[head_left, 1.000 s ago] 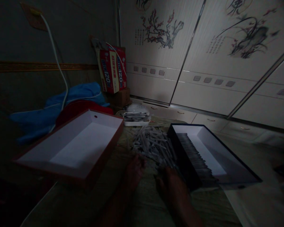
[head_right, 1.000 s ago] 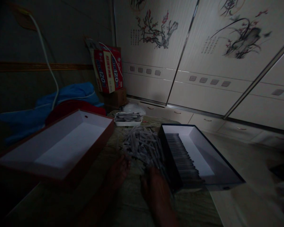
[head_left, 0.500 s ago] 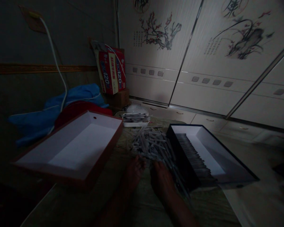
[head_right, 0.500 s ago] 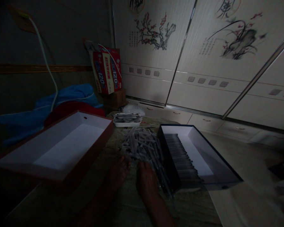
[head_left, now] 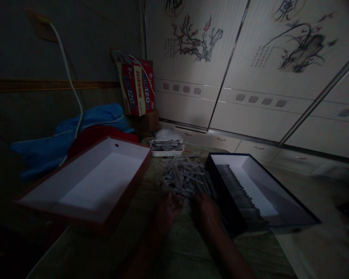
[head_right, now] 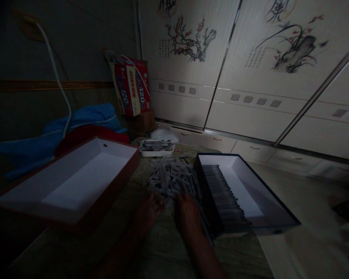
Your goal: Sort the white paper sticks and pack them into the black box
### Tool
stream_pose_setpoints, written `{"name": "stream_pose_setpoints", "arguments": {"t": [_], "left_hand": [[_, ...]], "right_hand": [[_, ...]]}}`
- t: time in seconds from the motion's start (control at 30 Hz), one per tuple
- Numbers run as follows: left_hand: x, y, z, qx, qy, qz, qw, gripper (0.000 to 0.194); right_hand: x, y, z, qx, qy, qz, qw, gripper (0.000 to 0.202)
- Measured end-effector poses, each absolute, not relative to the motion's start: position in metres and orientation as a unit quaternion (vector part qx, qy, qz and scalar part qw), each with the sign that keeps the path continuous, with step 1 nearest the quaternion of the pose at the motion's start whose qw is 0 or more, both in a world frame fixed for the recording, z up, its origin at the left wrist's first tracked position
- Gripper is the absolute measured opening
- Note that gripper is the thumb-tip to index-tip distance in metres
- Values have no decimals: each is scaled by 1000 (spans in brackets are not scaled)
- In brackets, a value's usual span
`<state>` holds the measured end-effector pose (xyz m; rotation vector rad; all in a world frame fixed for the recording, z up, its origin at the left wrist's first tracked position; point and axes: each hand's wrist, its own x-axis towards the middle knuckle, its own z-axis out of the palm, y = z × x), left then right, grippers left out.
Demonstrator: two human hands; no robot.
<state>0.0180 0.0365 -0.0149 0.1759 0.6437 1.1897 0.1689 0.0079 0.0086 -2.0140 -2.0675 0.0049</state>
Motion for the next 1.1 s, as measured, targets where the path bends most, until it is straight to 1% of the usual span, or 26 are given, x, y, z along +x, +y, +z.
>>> {"name": "stream_pose_setpoints", "arguments": {"t": [0.27, 0.47, 0.57, 0.7, 0.77, 0.83, 0.93, 1.1], "left_hand": [[17, 39, -19, 77, 295, 562, 769, 4], [20, 38, -13, 68, 323, 568, 754, 5], [21, 39, -11, 66, 318, 575, 751, 4], [22, 39, -12, 75, 319, 584, 742, 5], [23, 38, -13, 96, 330, 585, 735, 7], [24, 37, -14, 126, 337, 583, 728, 11], [26, 36, -15, 168, 338, 578, 724, 16], [30, 37, -18, 192, 374, 587, 692, 16]], "right_hand": [[157, 13, 22, -674, -733, -21, 92, 23], [157, 13, 13, -657, -743, -13, 126, 24], [160, 12, 8, -655, -730, 29, 193, 19], [165, 4, 8, -646, -656, 138, 364, 9], [165, -3, 9, -626, -613, 188, 444, 11], [164, -10, 10, -601, -579, 228, 501, 13], [159, -17, 6, -584, -541, 270, 541, 13], [154, -20, -4, -595, -507, 301, 547, 19]]}}
